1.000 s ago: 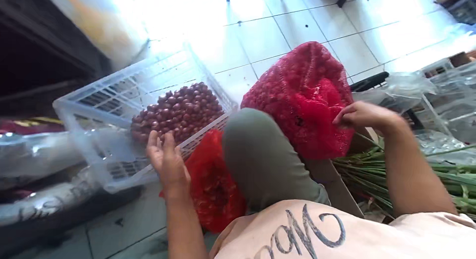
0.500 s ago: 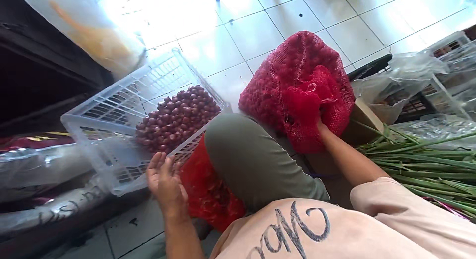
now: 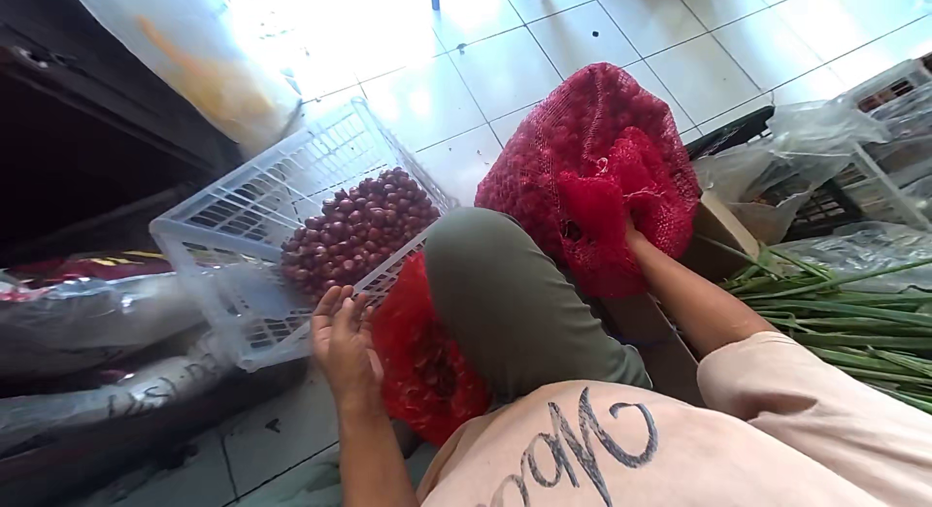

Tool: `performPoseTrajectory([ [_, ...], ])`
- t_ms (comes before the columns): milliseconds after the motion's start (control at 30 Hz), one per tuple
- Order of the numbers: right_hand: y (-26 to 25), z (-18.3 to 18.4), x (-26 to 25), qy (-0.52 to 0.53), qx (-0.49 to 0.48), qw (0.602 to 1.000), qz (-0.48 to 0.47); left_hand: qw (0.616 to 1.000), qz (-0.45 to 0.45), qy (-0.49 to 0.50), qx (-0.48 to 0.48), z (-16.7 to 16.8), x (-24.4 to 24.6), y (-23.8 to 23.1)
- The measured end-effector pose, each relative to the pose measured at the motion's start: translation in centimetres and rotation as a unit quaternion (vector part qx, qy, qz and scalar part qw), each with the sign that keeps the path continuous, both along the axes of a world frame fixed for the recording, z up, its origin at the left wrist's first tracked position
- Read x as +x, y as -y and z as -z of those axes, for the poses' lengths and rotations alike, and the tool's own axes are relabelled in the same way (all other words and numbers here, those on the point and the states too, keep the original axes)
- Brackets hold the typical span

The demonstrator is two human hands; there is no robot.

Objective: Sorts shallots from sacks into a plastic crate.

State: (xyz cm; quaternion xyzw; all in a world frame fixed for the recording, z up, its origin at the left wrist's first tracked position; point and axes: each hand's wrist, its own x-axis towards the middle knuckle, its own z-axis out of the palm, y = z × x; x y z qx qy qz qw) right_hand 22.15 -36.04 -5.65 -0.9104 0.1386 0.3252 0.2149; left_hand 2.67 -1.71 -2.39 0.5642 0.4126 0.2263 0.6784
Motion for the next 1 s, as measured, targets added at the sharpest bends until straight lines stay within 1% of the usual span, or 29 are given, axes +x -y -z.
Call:
performPoseTrajectory([
  [33, -0.2, -1.1, 0.0, -0.016, -0.005, 1.000, 0.006, 1.000, 0.004, 0.002, -0.003, 0.0, 0.0, 0.1],
  [67, -0.2, -1.4, 0.1, -0.028, -0.020, 0.999, -0.016, 1.000, 0.004, 0.003, -0.005, -0.1, 0.0, 0.2],
  [100, 0.2, -0.6, 0.2, -0.029, -0.037, 0.998, -0.050, 1.000, 0.002, 0.004, -0.007, -0.2, 0.0, 0.2],
  [133, 0.7, 0.8, 0.1, -0.005, -0.050, 0.996, -0.068, 1.000, -0.001, 0.004, -0.007, -0.3, -0.1, 0.2],
  [167, 1.1, 1.6, -0.1, 0.007, -0.046, 0.997, -0.061, 1.000, -0.004, 0.005, -0.008, -0.3, -0.2, 0.1],
  [200, 1.2, 1.6, -0.4, 0.011, -0.040, 0.998, -0.055, 1.000, -0.006, 0.005, -0.008, -0.3, -0.3, 0.0],
  [267, 1.2, 0.9, -0.8, 0.038, 0.008, 0.999, -0.005, 1.000, -0.013, 0.001, -0.014, -0.4, -0.3, 0.1],
  [300, 1.3, 0.9, -0.6, 0.057, 0.025, 0.998, -0.001, 1.000, -0.016, -0.001, -0.017, -0.5, -0.3, 0.1],
  [367, 2.3, 2.2, 0.4, 0.103, 0.047, 0.993, -0.014, 1.000, -0.016, -0.003, -0.021, -0.6, -0.2, 0.2],
  [400, 2.8, 2.7, 0.8, 0.121, 0.055, 0.991, -0.005, 1.000, -0.014, -0.001, -0.022, -0.7, -0.1, 0.3],
  [433, 3.3, 3.1, 1.2, 0.139, 0.065, 0.988, 0.030, 1.000, -0.011, 0.003, -0.024, -0.7, 0.0, 0.3],
  [467, 3.6, 2.5, 1.3, 0.146, 0.072, 0.984, 0.066, 1.000, -0.010, 0.006, -0.027, -0.8, 0.1, 0.4],
  [500, 3.9, 1.6, 1.3, 0.154, 0.109, 0.977, 0.098, 0.999, -0.010, 0.009, -0.030, -1.0, 0.2, 0.5],
  [533, 4.4, 0.0, 1.3, 0.126, 0.165, 0.971, 0.122, 0.999, -0.010, 0.012, -0.035, -1.2, 0.3, 0.7],
  [633, 7.7, -3.6, 0.1, 0.056, 0.306, 0.944, 0.111, 0.998, -0.008, 0.034, -0.061, -2.3, 1.0, 1.5],
  [700, 9.1, -6.4, -1.9, 0.030, 0.393, 0.912, 0.110, 0.994, 0.002, 0.071, -0.081, -3.3, 1.6, 2.4],
  [733, 9.4, -7.7, -3.0, 0.020, 0.449, 0.887, 0.103, 0.991, 0.013, 0.097, -0.091, -4.0, 1.9, 3.0],
  [800, 8.8, -10.1, -4.6, 0.004, 0.564, 0.823, 0.065, 0.980, 0.055, 0.161, -0.104, -5.2, 2.3, 4.5],
  [833, 7.4, -11.2, -5.2, -0.009, 0.612, 0.790, 0.037, 0.972, 0.083, 0.194, -0.108, -5.7, 2.5, 5.5],
  [867, 5.3, -12.3, -5.6, -0.021, 0.650, 0.759, 0.009, 0.962, 0.112, 0.223, -0.110, -5.9, 2.8, 6.5],
  [933, -0.9, -13.8, -6.4, -0.049, 0.714, 0.698, -0.038, 0.940, 0.178, 0.275, -0.094, -6.0, 3.2, 8.6],
  [967, -4.6, -14.1, -6.9, -0.056, 0.735, 0.674, -0.052, 0.928, 0.195, 0.305, -0.090, -6.0, 3.4, 9.4],
  [1000, -8.5, -14.1, -7.6, -0.043, 0.743, 0.666, -0.054, 0.917, 0.199, 0.333, -0.093, -6.1, 3.7, 10.0],
])
